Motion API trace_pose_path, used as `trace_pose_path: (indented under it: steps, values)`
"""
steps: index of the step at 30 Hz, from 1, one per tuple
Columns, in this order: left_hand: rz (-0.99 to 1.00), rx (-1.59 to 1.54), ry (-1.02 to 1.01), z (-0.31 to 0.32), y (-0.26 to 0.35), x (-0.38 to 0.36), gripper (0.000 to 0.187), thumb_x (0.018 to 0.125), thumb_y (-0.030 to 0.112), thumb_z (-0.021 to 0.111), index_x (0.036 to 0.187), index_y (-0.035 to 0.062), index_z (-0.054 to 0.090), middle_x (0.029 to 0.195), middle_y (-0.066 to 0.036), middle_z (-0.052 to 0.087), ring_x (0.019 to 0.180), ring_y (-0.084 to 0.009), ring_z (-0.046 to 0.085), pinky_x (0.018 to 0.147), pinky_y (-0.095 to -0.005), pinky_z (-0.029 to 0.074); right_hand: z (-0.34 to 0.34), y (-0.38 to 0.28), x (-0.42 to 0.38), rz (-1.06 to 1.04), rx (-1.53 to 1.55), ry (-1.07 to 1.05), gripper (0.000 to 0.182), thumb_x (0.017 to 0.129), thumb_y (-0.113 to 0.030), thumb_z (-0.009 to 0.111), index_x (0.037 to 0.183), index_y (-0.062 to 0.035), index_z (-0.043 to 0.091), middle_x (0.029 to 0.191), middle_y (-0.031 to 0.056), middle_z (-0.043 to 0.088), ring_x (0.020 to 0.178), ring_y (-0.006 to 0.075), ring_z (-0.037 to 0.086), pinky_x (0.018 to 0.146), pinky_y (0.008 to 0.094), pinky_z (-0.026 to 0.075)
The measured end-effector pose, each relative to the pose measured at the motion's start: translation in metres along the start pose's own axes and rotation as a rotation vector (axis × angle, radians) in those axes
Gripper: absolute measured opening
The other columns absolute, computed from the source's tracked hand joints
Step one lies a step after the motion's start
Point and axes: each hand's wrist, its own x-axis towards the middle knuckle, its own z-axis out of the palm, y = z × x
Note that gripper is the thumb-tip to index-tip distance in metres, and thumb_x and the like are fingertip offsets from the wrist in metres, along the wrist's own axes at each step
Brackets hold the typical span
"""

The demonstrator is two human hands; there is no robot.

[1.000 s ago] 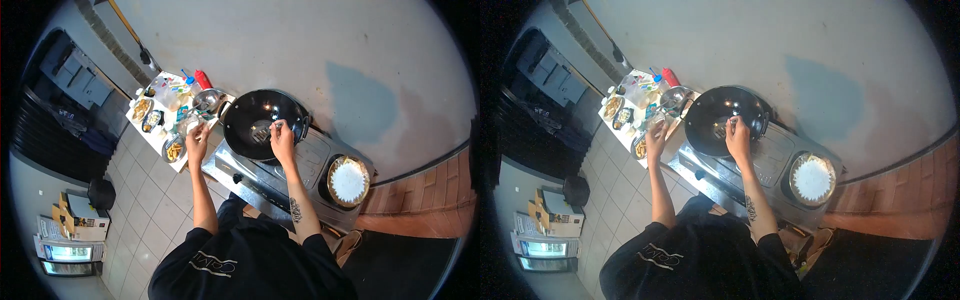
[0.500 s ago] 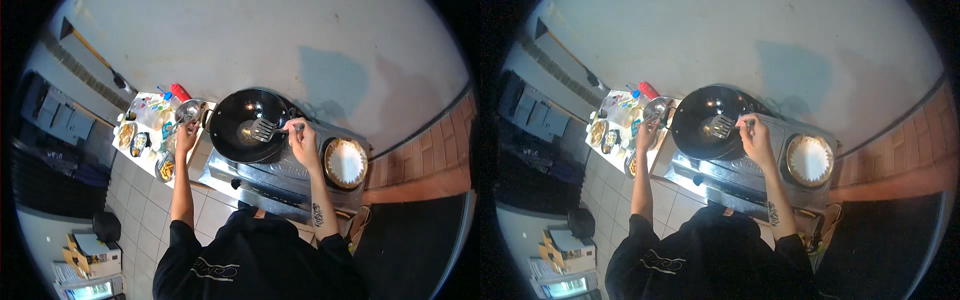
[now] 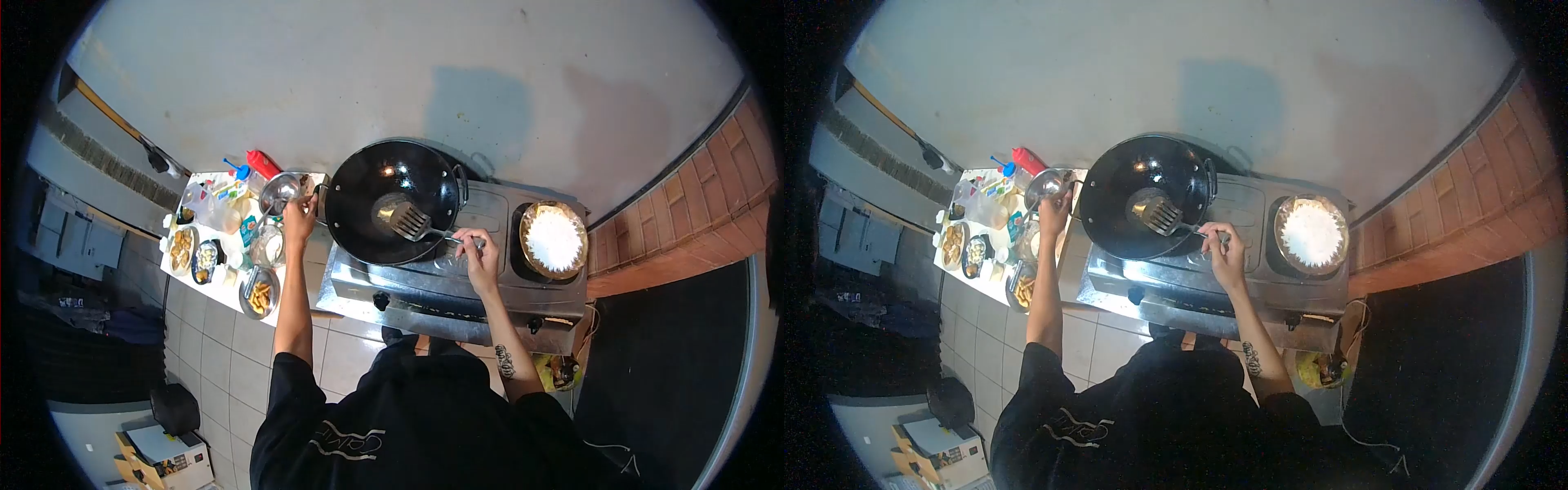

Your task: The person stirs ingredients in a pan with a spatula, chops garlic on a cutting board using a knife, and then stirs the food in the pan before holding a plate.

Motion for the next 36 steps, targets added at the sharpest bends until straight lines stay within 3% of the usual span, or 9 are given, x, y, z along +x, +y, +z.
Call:
trace_pose_path:
  steps: [14,20,22,23,26,28,29,32,36]
  values:
    - [0.114,0.032,0.030,0.003,-0.016,0.003,0.032,0.089,0.032,0.067,0.101,0.0027,0.072,0.073,-0.019,0.067,0.074,-0.0281,0.071,0.068,-0.0403,0.053,0.005,-0.007,0.001,0.053,-0.158,0.060,0.018,0.090,-0.001,0.065,0.106,-0.0026,0.057,0.103,0.0045,0.062,0.067,0.0060,0.056,0.056,0.0196,0.044]
    - [0.107,-0.172,0.160,-0.012,-0.004,-0.022,0.028,0.091,0.023,0.068,0.109,0.0018,0.070,0.071,-0.008,0.063,0.060,-0.0124,0.057,0.057,-0.0283,0.045,0.001,-0.017,-0.013,0.048,-0.238,0.078,0.040,0.083,-0.002,0.072,0.117,-0.0028,0.051,0.106,0.0063,0.060,0.067,0.0070,0.057,0.054,0.0206,0.044]
    - [-0.017,-0.224,0.135,-0.036,0.023,-0.049,0.027,0.090,0.024,0.069,0.106,0.0017,0.070,0.061,0.000,0.048,0.055,-0.0087,0.044,0.051,-0.0272,0.035,0.000,-0.025,-0.019,0.127,-0.292,0.084,0.043,0.082,-0.003,0.073,0.118,-0.0020,0.049,0.106,0.0078,0.061,0.067,0.0076,0.058,0.054,0.0210,0.045]
    - [0.000,-0.324,0.196,-0.036,0.025,-0.063,0.024,0.091,0.020,0.068,0.104,0.0005,0.070,0.059,0.006,0.038,0.055,-0.0039,0.032,0.048,-0.0244,0.024,-0.004,-0.026,-0.022,0.209,-0.387,0.078,0.044,0.081,-0.004,0.074,0.118,-0.0010,0.049,0.107,0.0093,0.062,0.068,0.0092,0.059,0.054,0.0226,0.045]
    - [-0.058,-0.514,0.178,-0.044,0.017,-0.105,0.023,0.092,0.018,0.068,0.106,0.0002,0.068,0.064,0.007,0.043,0.058,-0.0028,0.036,0.050,-0.0221,0.027,-0.028,-0.010,-0.029,0.281,-0.593,-0.011,0.034,0.082,-0.009,0.074,0.107,0.0019,0.055,0.097,0.0120,0.067,0.070,0.0136,0.061,0.059,0.0277,0.048]
    - [-0.097,-0.532,0.098,-0.054,0.031,-0.138,0.019,0.092,0.016,0.068,0.106,0.0024,0.069,0.071,0.009,0.048,0.065,-0.0018,0.038,0.054,-0.0201,0.030,-0.028,-0.013,-0.029,0.383,-0.614,-0.351,0.014,0.088,-0.007,0.069,0.093,0.0002,0.058,0.084,0.0048,0.063,0.071,0.0076,0.057,0.062,0.0225,0.044]
    - [-0.102,-0.511,0.049,-0.050,0.019,-0.152,0.020,0.092,0.016,0.069,0.107,0.0027,0.069,0.069,0.009,0.047,0.063,-0.0021,0.038,0.054,-0.0202,0.031,-0.021,-0.024,-0.032,0.460,-0.583,-0.361,0.015,0.092,-0.011,0.065,0.082,-0.0007,0.061,0.072,0.0019,0.062,0.070,0.0069,0.057,0.064,0.0216,0.043]
    - [-0.152,-0.659,-0.193,-0.048,0.000,-0.185,0.021,0.093,0.013,0.067,0.111,0.0029,0.067,0.066,0.009,0.043,0.059,-0.0020,0.036,0.052,-0.0213,0.028,0.000,-0.025,-0.050,0.524,-0.435,-0.420,0.017,0.092,-0.013,0.065,0.083,0.0002,0.060,0.071,0.0027,0.063,0.069,0.0072,0.055,0.063,0.0253,0.044]
    - [-0.107,-0.764,-0.269,-0.051,-0.015,-0.209,0.022,0.093,0.015,0.066,0.111,0.0026,0.067,0.063,0.009,0.042,0.058,-0.0025,0.035,0.051,-0.0235,0.028,0.063,-0.041,-0.084,0.630,-0.328,-0.455,0.015,0.095,-0.010,0.061,0.083,-0.0007,0.059,0.070,0.0007,0.060,0.063,0.0044,0.051,0.058,0.0225,0.040]
